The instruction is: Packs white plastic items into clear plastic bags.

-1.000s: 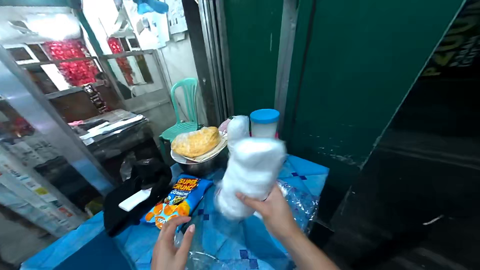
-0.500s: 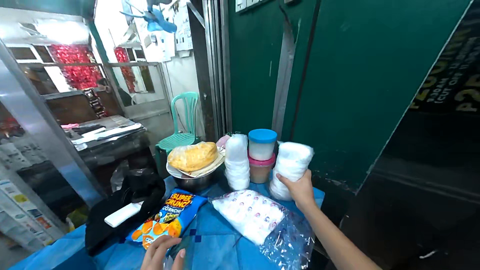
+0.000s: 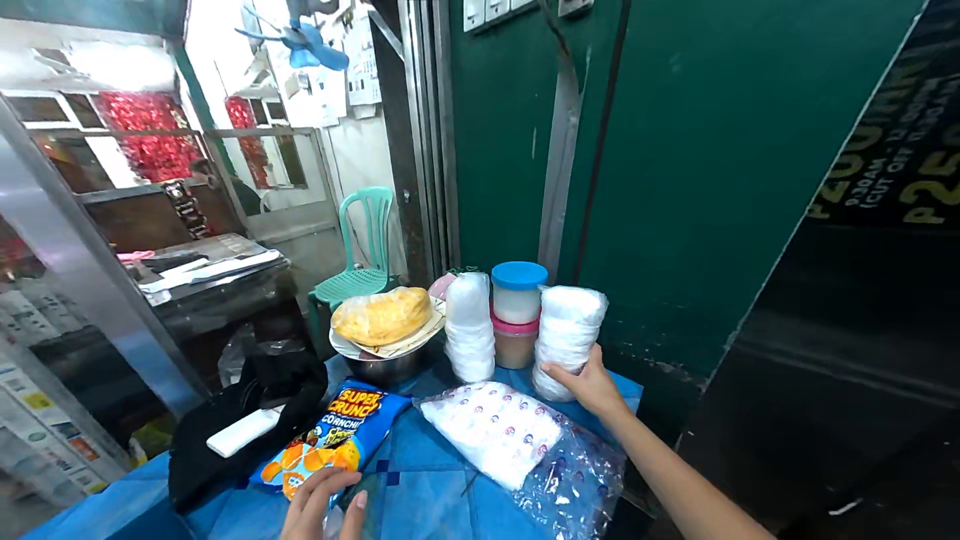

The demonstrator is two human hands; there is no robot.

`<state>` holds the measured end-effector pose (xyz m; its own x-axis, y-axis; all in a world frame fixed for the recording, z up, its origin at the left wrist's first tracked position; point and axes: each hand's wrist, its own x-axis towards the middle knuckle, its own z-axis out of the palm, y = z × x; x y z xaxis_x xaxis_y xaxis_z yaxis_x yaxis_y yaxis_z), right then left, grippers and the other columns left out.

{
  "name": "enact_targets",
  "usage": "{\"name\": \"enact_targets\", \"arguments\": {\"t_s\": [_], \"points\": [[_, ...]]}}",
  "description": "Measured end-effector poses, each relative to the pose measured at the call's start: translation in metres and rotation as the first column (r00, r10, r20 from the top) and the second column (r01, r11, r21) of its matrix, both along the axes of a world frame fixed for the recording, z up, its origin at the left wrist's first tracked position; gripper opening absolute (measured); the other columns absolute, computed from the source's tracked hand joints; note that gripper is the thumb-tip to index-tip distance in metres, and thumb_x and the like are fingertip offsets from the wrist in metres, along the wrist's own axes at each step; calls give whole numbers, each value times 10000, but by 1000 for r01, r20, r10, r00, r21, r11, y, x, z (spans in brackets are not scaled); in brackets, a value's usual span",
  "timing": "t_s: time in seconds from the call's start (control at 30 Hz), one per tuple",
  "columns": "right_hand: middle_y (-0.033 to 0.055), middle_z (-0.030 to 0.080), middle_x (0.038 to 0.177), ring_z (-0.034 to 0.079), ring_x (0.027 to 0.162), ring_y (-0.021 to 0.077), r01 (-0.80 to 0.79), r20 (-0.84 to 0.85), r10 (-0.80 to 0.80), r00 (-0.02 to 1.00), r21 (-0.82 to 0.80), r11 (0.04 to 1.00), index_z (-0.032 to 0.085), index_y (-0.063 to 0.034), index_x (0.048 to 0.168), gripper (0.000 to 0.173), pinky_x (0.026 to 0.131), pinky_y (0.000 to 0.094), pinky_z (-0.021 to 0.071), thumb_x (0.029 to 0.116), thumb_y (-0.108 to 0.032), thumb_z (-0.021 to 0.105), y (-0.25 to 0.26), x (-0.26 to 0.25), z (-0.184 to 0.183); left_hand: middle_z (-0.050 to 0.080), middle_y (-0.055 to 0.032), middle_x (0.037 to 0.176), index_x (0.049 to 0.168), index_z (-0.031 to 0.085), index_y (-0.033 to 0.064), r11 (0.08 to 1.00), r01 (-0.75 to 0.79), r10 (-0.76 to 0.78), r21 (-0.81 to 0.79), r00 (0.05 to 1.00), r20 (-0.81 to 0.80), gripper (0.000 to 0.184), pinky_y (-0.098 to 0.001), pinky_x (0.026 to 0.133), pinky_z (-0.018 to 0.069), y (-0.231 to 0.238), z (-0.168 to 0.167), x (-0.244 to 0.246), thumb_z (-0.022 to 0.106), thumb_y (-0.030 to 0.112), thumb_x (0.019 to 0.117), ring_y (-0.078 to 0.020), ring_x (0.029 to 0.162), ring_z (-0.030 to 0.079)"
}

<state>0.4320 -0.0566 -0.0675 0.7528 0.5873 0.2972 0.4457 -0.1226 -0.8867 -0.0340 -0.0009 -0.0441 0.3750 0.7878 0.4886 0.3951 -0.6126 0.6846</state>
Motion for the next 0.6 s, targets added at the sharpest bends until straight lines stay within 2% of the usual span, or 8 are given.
{"name": "enact_targets", "arguments": {"t_s": [0.1, 0.2, 0.27, 0.3, 0.37, 0.43, 0.53, 0.6], "points": [[235, 461, 1503, 522, 1332, 372, -52, 15, 53, 999, -37, 998, 168, -150, 1622, 1195, 1074, 604, 447, 722, -437, 901, -13, 0, 17, 638, -146, 1282, 1148, 734, 83, 1000, -4, 3, 12, 999, 36, 266, -424, 1002, 512, 2, 2, -2, 644, 257, 969, -237, 1233, 587], [279, 347, 1573, 385, 1426, 446, 53, 155, -84, 984, 192, 980, 216, -53, 1612, 1000, 1112, 666, 357, 876, -453, 761, -31, -18, 49, 642, -125, 1281, 1138, 738, 101, 1000, -17, 17, 3, 997, 78, 251, -442, 1022, 497, 2, 6, -5, 637, 260, 972, -238, 1250, 577], [218, 385, 1568, 420, 1417, 356, 27, 296, -147, 944, 376, 926, 273, -54, 1589, 808, 1100, 567, 408, 972, -465, 596, -31, -44, 76, 643, -115, 1285, 1131, 739, 113, 1000, -29, 29, -8, 994, 105, 243, -446, 1030, 493, 1, 9, -4, 631, 264, 973, -232, 1259, 573], [184, 412, 1557, 453, 1397, 307, -48, 340, -106, 934, 414, 909, 272, -64, 1588, 742, 1092, 515, 439, 1001, -424, 546, -27, -59, 87, 645, -110, 1285, 1128, 739, 116, 999, -32, 33, -10, 993, 113, 241, -445, 1030, 495, 0, 9, -4, 629, 265, 973, -228, 1262, 573], [146, 465, 1529, 519, 1350, 261, -220, 364, 82, 928, 356, 908, 255, -75, 1592, 687, 1056, 473, 494, 1022, -334, 537, -7, -90, 104, 644, -108, 1290, 1126, 742, 115, 999, -34, 35, -15, 992, 125, 244, -450, 1035, 491, -1, 10, -3, 626, 262, 969, -229, 1274, 566], [194, 496, 1496, 551, 1318, 326, -293, 292, 212, 933, 270, 917, 268, -46, 1583, 764, 1029, 526, 515, 980, -295, 665, 28, -109, 107, 641, -113, 1299, 1121, 743, 115, 999, -34, 35, -11, 991, 133, 244, -459, 1036, 488, -2, 10, -3, 632, 260, 960, -241, 1283, 562], [265, 465, 1496, 487, 1367, 391, -214, 111, 197, 974, 166, 963, 268, -7, 1582, 1021, 1114, 572, 424, 825, -387, 838, 84, -111, 89, 648, -98, 1284, 1112, 745, 122, 999, -37, 34, 15, 987, 159, 233, -438, 1030, 502, 0, 13, -7, 640, 258, 956, -226, 1269, 572], [310, 442, 1488, 474, 1360, 427, -175, 60, 170, 984, 99, 980, 288, 5, 1564, 1075, 1124, 586, 395, 762, -369, 899, 105, -111, 80, 651, -93, 1285, 1113, 744, 121, 998, -49, 44, 25, 983, 181, 241, -440, 1034, 501, 2, 15, -10, 632, 277, 968, -221, 1271, 574]]}}
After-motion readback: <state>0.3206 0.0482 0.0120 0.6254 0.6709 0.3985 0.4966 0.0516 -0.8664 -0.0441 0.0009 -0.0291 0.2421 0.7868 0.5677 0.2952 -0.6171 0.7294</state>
